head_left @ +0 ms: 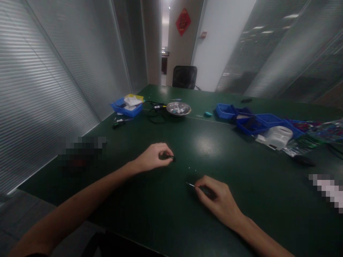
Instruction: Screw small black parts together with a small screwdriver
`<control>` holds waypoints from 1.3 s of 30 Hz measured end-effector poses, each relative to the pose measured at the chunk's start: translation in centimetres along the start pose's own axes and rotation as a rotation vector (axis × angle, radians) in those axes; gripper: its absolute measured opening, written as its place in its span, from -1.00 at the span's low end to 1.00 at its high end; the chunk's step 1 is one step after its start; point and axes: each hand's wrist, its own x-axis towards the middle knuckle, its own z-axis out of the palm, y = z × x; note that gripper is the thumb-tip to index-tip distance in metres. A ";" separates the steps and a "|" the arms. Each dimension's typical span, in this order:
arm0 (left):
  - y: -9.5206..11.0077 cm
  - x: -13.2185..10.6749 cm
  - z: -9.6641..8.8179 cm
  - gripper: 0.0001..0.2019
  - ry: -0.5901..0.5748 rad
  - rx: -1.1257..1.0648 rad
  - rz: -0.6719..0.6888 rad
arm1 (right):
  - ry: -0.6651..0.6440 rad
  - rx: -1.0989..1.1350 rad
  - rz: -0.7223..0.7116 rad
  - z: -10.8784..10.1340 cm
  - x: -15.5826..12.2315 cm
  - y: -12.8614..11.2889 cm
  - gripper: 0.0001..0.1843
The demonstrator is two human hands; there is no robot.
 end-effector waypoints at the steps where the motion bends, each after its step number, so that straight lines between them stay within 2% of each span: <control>1: 1.1 -0.2 1.0 -0.80 -0.053 -0.014 0.039 | 0.002 -0.002 0.009 0.0 0.0 0.0 -0.85; 4: 3.1 -0.8 3.3 -0.82 -0.168 -0.032 0.132 | -0.005 -0.005 0.025 -0.1 0.0 0.0 -0.85; 9: 3.3 -1.2 4.8 -0.83 -0.241 -0.068 0.182 | -0.053 -0.051 0.017 0.0 0.0 0.3 -0.86; 16: 3.2 -1.1 4.7 -0.84 -0.268 -0.092 0.209 | -0.119 -0.105 0.031 0.3 -0.2 0.7 -0.87; 23: 3.3 -1.1 5.1 -0.84 -0.267 -0.095 0.228 | -0.132 -0.134 0.015 0.5 -0.1 0.5 -0.87; 26: 3.4 -1.0 4.9 -0.84 -0.282 -0.100 0.229 | -0.091 -0.058 0.044 0.3 0.1 0.3 -0.85; 30: 3.4 -1.0 4.8 -0.82 -0.290 -0.109 0.224 | 0.004 0.080 0.154 -0.1 0.5 0.0 -0.76; 36: 3.3 -1.2 4.9 -0.81 -0.293 -0.131 0.224 | -0.031 0.042 0.069 0.0 0.3 -0.1 -0.82; 39: 3.5 -1.3 4.1 -0.79 -0.360 -0.177 0.231 | -0.022 0.033 0.059 0.0 0.3 -0.2 -0.82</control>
